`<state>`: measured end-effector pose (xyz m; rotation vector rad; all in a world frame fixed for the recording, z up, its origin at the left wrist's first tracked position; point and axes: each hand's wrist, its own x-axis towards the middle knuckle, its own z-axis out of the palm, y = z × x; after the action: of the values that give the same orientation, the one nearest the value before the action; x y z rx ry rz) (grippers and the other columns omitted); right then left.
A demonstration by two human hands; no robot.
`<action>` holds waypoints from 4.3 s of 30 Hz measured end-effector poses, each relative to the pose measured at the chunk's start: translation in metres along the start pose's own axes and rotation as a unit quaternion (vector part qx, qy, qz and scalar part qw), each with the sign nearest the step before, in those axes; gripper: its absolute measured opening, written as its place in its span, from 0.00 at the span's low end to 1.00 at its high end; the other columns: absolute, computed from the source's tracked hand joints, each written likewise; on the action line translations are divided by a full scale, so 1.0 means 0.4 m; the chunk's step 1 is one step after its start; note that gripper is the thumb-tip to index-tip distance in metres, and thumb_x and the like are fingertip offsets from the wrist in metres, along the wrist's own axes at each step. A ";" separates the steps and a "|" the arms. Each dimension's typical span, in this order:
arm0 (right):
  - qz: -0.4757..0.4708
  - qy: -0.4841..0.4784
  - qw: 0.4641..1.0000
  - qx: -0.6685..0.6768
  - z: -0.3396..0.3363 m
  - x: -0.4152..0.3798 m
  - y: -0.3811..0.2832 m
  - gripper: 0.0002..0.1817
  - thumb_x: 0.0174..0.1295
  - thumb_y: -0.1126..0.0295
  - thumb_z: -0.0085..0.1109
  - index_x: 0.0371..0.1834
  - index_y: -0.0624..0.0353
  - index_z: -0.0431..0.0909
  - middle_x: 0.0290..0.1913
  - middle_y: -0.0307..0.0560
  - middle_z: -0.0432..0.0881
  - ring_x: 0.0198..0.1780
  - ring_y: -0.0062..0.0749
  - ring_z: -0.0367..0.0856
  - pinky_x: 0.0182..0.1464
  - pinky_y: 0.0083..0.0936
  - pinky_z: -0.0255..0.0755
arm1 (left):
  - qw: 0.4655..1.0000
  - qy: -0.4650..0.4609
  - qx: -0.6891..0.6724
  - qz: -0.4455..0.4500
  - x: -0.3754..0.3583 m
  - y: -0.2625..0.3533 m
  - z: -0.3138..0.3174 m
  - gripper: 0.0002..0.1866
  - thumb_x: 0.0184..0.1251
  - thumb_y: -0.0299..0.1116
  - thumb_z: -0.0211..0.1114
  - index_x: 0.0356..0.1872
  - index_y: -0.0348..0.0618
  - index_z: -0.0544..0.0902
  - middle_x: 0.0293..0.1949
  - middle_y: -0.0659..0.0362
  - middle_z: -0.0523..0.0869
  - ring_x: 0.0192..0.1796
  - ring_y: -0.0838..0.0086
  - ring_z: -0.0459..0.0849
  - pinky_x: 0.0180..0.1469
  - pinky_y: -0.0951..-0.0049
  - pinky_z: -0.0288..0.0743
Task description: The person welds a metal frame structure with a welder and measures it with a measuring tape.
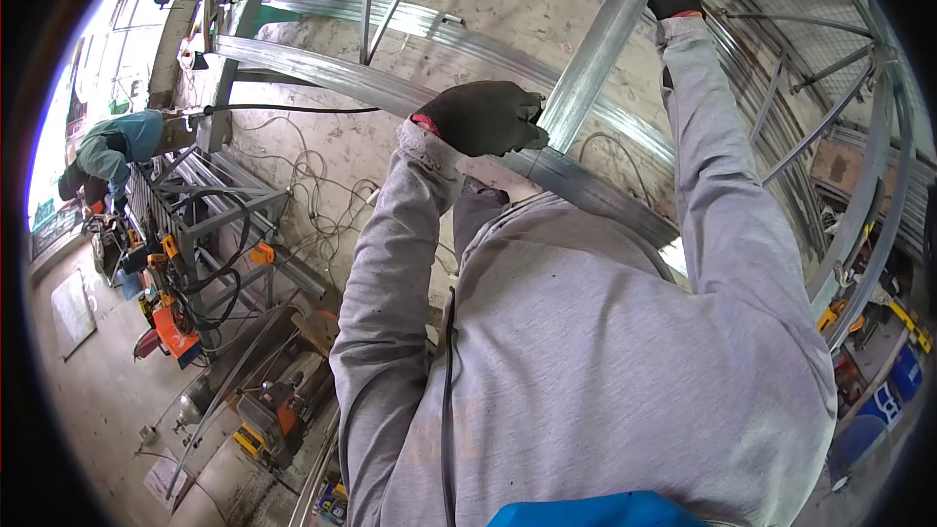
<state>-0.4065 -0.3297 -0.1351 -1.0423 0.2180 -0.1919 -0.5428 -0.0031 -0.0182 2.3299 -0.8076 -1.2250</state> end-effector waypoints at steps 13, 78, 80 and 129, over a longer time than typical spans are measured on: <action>0.001 0.006 0.999 -0.035 0.010 -0.003 0.006 0.22 0.77 0.48 0.54 0.38 0.56 0.83 0.29 0.47 0.86 0.29 0.35 0.84 0.35 0.34 0.81 | 0.999 -0.034 0.024 -0.003 0.024 -0.006 -0.018 0.20 0.73 0.46 0.66 0.55 0.42 0.85 0.27 0.55 0.86 0.29 0.68 0.88 0.36 0.63 0.81; 0.019 0.005 0.999 0.039 -0.040 0.040 0.032 0.18 0.76 0.51 0.60 0.46 0.56 0.83 0.33 0.44 0.86 0.33 0.35 0.87 0.38 0.33 0.84 | 0.988 -0.035 0.146 0.046 0.025 -0.044 -0.029 0.19 0.75 0.36 0.62 0.63 0.53 0.88 0.62 0.53 0.84 0.42 0.70 0.91 0.48 0.70 0.87; 0.010 0.020 1.000 0.018 -0.018 0.016 0.018 0.18 0.76 0.51 0.60 0.46 0.56 0.83 0.34 0.43 0.86 0.34 0.34 0.87 0.39 0.33 0.84 | 0.988 -0.025 0.141 0.054 0.027 -0.050 -0.024 0.19 0.75 0.36 0.62 0.63 0.54 0.88 0.63 0.53 0.84 0.41 0.70 0.91 0.48 0.69 0.87; 0.016 0.085 0.995 0.047 0.037 -0.065 -0.030 0.15 0.75 0.58 0.59 0.49 0.59 0.78 0.39 0.48 0.87 0.38 0.37 0.89 0.42 0.36 0.84 | 0.998 0.024 -0.048 -0.036 -0.015 0.019 -0.031 0.22 0.63 0.53 0.74 0.42 0.42 0.91 0.33 0.48 0.90 0.39 0.54 0.90 0.47 0.56 0.82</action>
<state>-0.4283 -0.3166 -0.1152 -0.9279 0.3766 -0.2602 -0.5375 -0.0042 -0.0034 2.3180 -0.6399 -1.2049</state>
